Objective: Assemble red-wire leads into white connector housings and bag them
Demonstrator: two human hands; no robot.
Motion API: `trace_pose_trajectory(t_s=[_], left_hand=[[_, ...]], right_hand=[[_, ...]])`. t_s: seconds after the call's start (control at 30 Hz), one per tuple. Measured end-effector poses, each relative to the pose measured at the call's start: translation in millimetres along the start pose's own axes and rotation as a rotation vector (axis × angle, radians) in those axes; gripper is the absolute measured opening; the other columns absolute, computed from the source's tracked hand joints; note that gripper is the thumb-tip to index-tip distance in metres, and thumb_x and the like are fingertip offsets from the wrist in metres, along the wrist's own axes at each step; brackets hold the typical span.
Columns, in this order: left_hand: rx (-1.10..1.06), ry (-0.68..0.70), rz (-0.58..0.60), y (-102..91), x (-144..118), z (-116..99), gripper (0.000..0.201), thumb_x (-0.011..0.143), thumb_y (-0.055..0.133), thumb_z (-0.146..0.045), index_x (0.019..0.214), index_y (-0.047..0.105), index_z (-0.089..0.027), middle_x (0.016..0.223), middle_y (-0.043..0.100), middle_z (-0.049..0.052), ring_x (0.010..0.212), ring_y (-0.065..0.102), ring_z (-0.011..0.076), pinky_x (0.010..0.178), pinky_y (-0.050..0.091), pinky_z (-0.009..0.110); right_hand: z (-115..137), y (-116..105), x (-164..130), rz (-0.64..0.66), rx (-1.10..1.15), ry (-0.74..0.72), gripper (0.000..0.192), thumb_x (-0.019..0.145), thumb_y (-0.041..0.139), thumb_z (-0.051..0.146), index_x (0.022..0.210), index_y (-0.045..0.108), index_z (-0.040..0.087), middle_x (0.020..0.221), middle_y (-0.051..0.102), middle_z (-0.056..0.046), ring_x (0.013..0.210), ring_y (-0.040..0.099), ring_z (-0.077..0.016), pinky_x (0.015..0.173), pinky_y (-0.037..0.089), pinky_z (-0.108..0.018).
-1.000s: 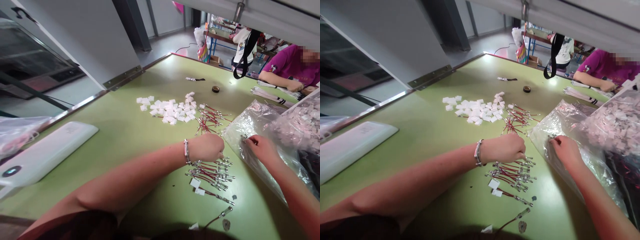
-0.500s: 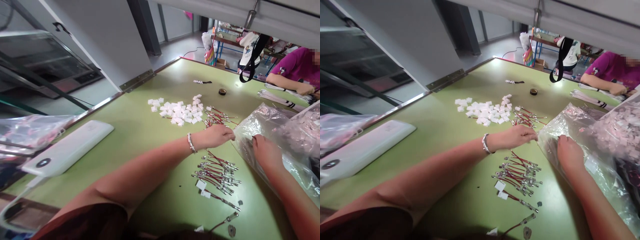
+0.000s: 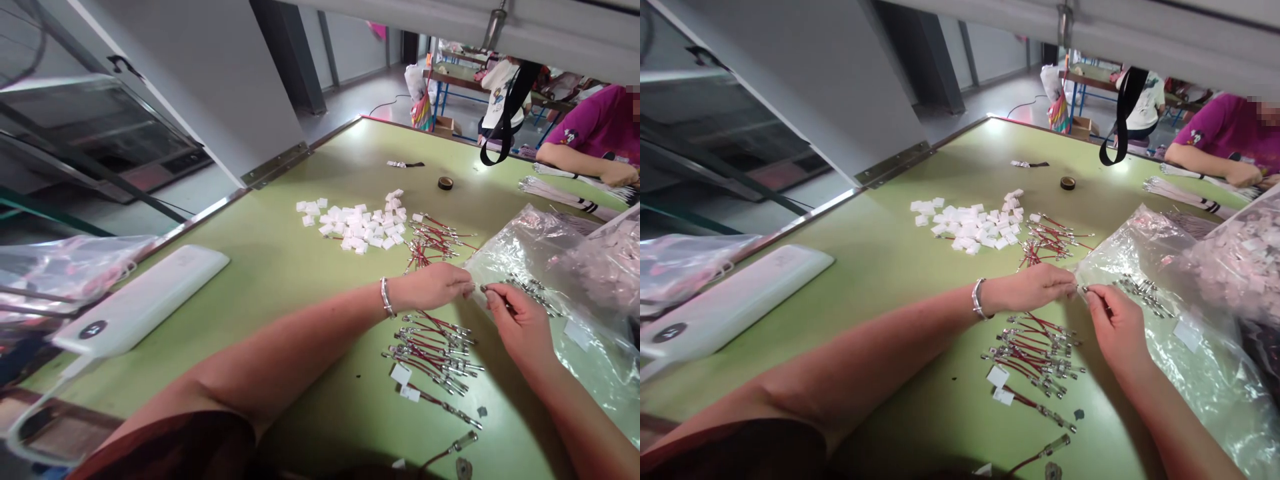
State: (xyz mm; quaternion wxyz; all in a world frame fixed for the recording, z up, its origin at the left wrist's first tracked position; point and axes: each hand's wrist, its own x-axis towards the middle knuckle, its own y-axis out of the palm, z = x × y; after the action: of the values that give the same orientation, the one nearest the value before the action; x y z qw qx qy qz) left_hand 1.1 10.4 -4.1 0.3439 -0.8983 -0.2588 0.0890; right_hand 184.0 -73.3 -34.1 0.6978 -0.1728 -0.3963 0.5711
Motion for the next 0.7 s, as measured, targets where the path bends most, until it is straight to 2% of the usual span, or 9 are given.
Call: trace_pose_trajectory(t_s=[0.1,0.2,0.3,0.43,0.53,0.63,0.7], left_hand=[[0.052,0.031,0.004,1.3,-0.1,2.0,0.028,0.095,0.036,-0.021,0.085,0.061,-0.017,0.080,0.063,0.002,0.072,0.053,0.0107,0.070,0.041,0.024],[0.244,0.049,-0.017,5.2,-0.3,2.9,0.028,0.096,0.038,-0.024,0.084,0.061,-0.016,0.078,0.063,0.003,0.070,0.053,0.0125,0.065,0.039,0.026],[0.471,0.098,0.014,9.8,-1.0,0.8,0.017,0.091,0.045,-0.017,0.087,0.061,-0.017,0.079,0.065,0.004,0.069,0.055,0.0147,0.061,0.037,0.028],[0.601,0.135,0.030,12.2,-2.7,-3.8,0.016,0.086,0.046,-0.011,0.089,0.061,-0.017,0.080,0.065,0.005,0.067,0.057,0.0161,0.057,0.037,0.030],[0.565,0.117,-0.018,7.8,-2.9,-4.3,0.021,0.093,0.042,-0.019,0.091,0.063,-0.017,0.084,0.066,0.006,0.075,0.059,0.0169,0.065,0.042,0.030],[0.472,0.121,-0.074,-3.6,-1.5,-2.3,0.026,0.097,0.042,-0.027,0.102,0.065,-0.016,0.098,0.068,0.007,0.091,0.059,0.0171,0.082,0.045,0.030],[0.473,0.126,-0.105,-13.3,-2.5,-2.5,0.025,0.095,0.047,-0.024,0.111,0.064,-0.014,0.108,0.067,0.009,0.102,0.056,0.0179,0.094,0.041,0.031]], right_hand=[[-1.7,-3.7,2.5,0.029,-0.009,-0.051,0.025,0.089,0.049,0.036,0.085,0.068,0.021,0.073,0.067,-0.001,0.065,0.059,-0.0149,0.063,0.045,-0.027],[-1.9,-8.9,5.5,0.130,-0.027,-0.081,0.023,0.087,0.051,0.035,0.081,0.069,0.022,0.073,0.068,-0.001,0.064,0.059,-0.0146,0.062,0.045,-0.026],[3.1,-14.4,7.0,0.236,-0.002,-0.021,0.024,0.084,0.052,0.038,0.075,0.068,0.022,0.064,0.065,0.001,0.057,0.057,-0.0142,0.055,0.043,-0.026],[12.9,-18.3,9.4,0.255,0.046,0.072,0.030,0.081,0.051,0.043,0.064,0.063,0.022,0.052,0.057,0.002,0.049,0.051,-0.0135,0.048,0.040,-0.025],[10.7,-17.1,12.9,0.240,0.024,0.069,0.030,0.081,0.051,0.044,0.064,0.063,0.023,0.054,0.059,0.002,0.050,0.052,-0.0137,0.049,0.040,-0.025],[-1.1,-10.6,14.7,0.189,-0.062,-0.007,0.028,0.083,0.049,0.041,0.077,0.069,0.022,0.066,0.067,-0.001,0.059,0.058,-0.0163,0.057,0.043,-0.028],[-9.7,-3.9,13.2,0.166,-0.135,-0.087,0.029,0.086,0.048,0.039,0.085,0.070,0.022,0.077,0.071,-0.003,0.068,0.062,-0.0181,0.064,0.045,-0.030]])
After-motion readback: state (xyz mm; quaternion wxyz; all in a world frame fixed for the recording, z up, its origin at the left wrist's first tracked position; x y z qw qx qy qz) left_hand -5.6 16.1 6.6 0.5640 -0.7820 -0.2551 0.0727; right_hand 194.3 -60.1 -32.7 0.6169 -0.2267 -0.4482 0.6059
